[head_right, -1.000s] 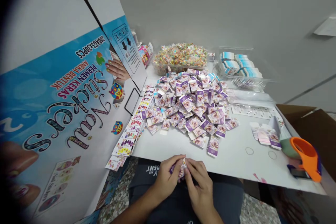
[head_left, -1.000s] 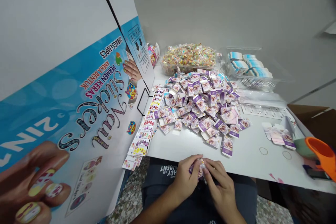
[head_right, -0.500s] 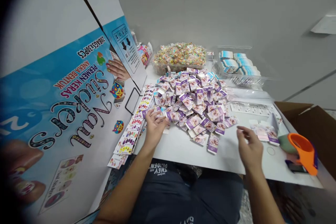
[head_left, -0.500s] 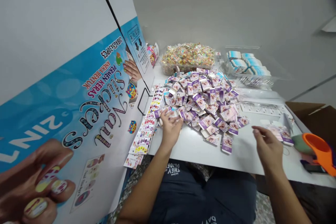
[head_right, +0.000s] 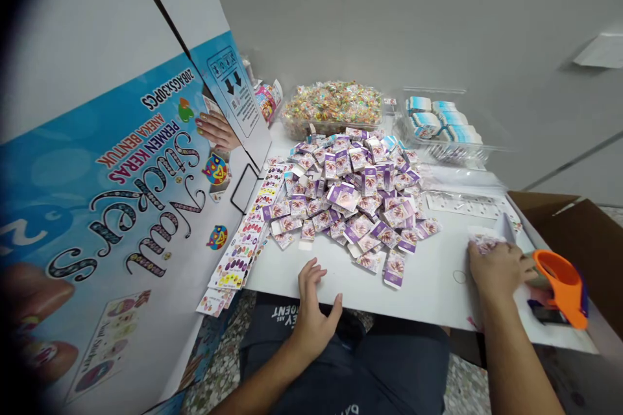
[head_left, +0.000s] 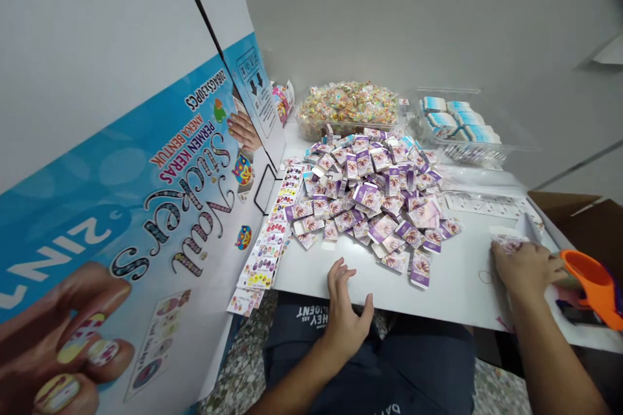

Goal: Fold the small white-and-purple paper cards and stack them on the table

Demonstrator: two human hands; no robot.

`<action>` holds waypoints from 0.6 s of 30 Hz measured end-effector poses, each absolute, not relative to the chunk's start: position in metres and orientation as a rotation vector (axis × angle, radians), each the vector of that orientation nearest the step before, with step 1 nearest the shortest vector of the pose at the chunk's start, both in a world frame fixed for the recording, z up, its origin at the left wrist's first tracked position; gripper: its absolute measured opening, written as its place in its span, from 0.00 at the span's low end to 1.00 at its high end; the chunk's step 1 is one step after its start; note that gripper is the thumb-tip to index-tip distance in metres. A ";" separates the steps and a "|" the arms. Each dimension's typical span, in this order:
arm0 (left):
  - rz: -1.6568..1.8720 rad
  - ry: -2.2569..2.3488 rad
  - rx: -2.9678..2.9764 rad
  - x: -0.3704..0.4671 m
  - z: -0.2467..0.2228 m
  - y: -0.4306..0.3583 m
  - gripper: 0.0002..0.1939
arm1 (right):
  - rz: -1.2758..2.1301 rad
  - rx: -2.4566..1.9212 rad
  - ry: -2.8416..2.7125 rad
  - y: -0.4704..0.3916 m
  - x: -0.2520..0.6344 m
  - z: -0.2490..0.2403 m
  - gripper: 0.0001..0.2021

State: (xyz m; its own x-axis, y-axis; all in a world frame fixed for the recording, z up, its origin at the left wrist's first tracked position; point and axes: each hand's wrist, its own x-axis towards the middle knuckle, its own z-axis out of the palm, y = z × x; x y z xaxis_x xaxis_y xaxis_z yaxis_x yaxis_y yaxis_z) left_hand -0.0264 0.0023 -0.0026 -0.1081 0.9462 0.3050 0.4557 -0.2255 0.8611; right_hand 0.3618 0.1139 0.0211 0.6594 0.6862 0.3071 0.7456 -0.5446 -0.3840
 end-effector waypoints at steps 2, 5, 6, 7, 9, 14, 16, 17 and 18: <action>1.286 1.514 1.654 -0.027 -0.003 -0.002 0.22 | -0.142 -2.240 -1.066 0.113 0.357 0.028 0.25; 1.200 1.358 1.603 -0.029 0.002 -0.002 0.15 | -0.058 -2.106 -1.025 0.101 0.332 0.041 0.25; 1.156 1.284 1.577 -0.029 0.005 -0.001 0.11 | -0.008 -2.057 -1.020 0.093 0.316 0.045 0.25; 1.118 1.208 1.545 -0.029 0.008 0.000 0.10 | 0.058 -2.009 -1.023 0.082 0.297 0.049 0.26; 1.073 1.039 1.450 -0.028 0.017 0.001 0.15 | 0.449 -1.826 -1.073 0.056 0.251 0.056 0.26; 1.050 0.577 1.022 -0.026 0.033 0.004 0.41 | 1.406 -1.406 -1.272 -0.003 0.143 0.057 0.20; 1.024 0.477 0.909 -0.026 0.034 0.005 0.36 | 1.446 -1.351 -1.369 -0.012 0.127 0.052 0.21; 1.010 0.445 0.869 -0.027 0.033 0.006 0.32 | 1.383 -1.372 -1.421 -0.015 0.125 0.049 0.21; 0.997 0.427 0.833 -0.028 0.031 0.006 0.29 | 1.267 -1.415 -1.467 -0.017 0.127 0.047 0.20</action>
